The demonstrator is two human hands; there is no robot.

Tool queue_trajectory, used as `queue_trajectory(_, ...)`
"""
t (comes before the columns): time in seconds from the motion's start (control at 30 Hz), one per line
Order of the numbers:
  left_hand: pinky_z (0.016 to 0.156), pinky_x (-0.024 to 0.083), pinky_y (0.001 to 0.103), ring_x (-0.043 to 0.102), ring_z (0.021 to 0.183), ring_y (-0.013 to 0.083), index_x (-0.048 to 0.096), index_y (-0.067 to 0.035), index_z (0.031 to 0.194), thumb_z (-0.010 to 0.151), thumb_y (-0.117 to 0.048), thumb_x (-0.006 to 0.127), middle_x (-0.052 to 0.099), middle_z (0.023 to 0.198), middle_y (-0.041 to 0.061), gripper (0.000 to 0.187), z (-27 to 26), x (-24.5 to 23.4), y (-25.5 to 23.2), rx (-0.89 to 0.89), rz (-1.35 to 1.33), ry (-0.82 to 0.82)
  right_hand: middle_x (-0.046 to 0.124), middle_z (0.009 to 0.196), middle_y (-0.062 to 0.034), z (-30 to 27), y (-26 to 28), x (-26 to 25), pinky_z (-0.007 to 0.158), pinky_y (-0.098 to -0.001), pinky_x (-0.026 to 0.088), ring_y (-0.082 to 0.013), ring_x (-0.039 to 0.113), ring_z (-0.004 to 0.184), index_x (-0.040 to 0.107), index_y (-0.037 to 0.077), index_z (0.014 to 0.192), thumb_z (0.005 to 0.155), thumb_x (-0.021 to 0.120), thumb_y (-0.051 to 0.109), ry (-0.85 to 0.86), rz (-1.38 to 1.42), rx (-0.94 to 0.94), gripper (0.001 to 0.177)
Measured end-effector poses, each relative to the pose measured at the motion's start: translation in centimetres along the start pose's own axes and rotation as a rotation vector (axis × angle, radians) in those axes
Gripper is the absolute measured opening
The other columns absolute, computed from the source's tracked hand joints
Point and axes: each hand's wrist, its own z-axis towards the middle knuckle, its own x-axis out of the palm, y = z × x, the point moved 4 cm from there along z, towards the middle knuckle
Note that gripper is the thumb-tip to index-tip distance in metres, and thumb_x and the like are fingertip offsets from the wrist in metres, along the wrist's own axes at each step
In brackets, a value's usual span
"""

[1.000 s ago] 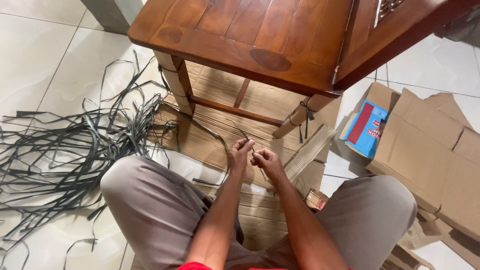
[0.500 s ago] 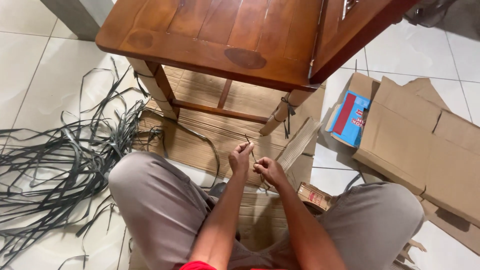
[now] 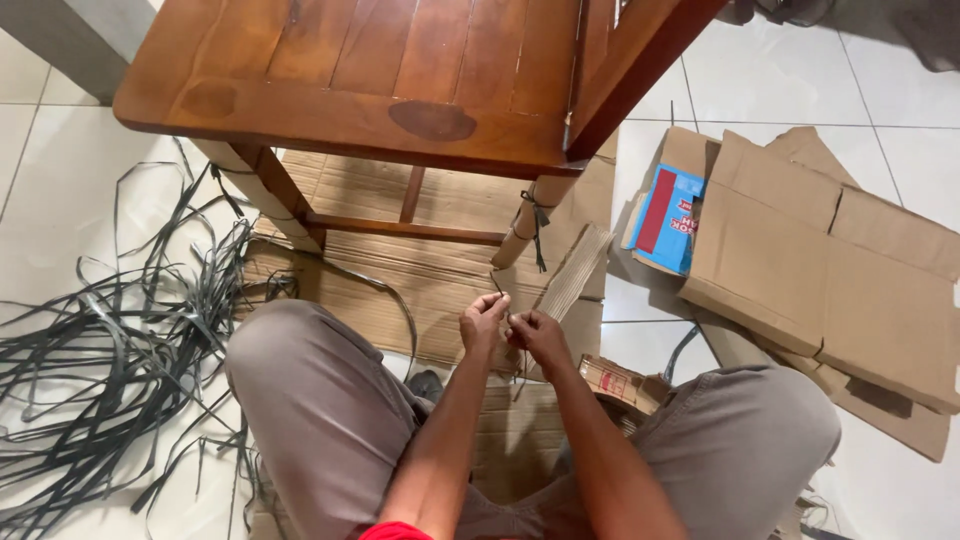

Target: Wrapping a wooden chair leg with cardboard and securing it with plastic straps

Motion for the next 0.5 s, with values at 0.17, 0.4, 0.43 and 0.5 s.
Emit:
queue_trajectory(0.17, 0.048, 0.054, 0.027, 0.064, 0.064, 0.0136, 0.079, -0.014, 0.102, 0.082, -0.025, 0.084, 0.067, 0.075, 0.007, 0.024, 0.7, 0.9, 1.9, 0.030, 0.045, -0.020, 0.069, 0.071, -0.0163, 1.1, -2.1, -1.7, 0.052, -0.0297, 0.055, -0.0198, 0.067, 0.059, 0.074, -0.002, 0.097, 0.091, 0.078, 0.019, -0.047, -0.054, 0.016, 0.022)
queue_trajectory(0.4, 0.097, 0.055, 0.043, 0.069, 0.113, 0.0276, 0.078, -0.030, 0.108, 0.086, -0.052, 0.066, 0.078, 0.106, 0.001, 0.033, 0.6, 0.6, 4.4, 0.033, 0.720, 0.004, 0.072, 0.073, -0.0175, 2.1, -4.0, -4.3, 0.053, -0.0323, 0.062, -0.0220, 0.074, 0.057, 0.071, 0.002, 0.093, 0.090, 0.073, 0.020, -0.185, -0.125, 0.105, 0.019)
queue_trajectory(0.43, 0.097, 0.055, 0.043, 0.069, 0.113, 0.0276, 0.078, -0.030, 0.108, 0.086, -0.052, 0.066, 0.078, 0.106, 0.001, 0.033, 0.3, 0.6, 4.8, 0.032, 0.723, 0.008, 0.072, 0.073, -0.0175, 2.1, -4.0, -4.6, 0.053, -0.0323, 0.062, -0.0220, 0.074, 0.057, 0.071, 0.002, 0.093, 0.090, 0.073, 0.020, -0.189, -0.123, 0.107, 0.019)
queue_trajectory(0.5, 0.098, 0.054, 0.048, 0.068, 0.116, 0.0328, 0.078, -0.025, 0.109, 0.080, -0.061, 0.067, 0.077, 0.107, 0.005, 0.047, -0.3, 1.2, 5.7, 0.016, 0.911, 0.165, 0.074, 0.072, -0.0139, 2.2, -4.0, -5.3, 0.054, -0.0289, 0.063, -0.0184, 0.074, 0.056, 0.073, 0.006, 0.094, 0.086, 0.075, 0.027, -0.251, -0.140, 0.149, 0.023)
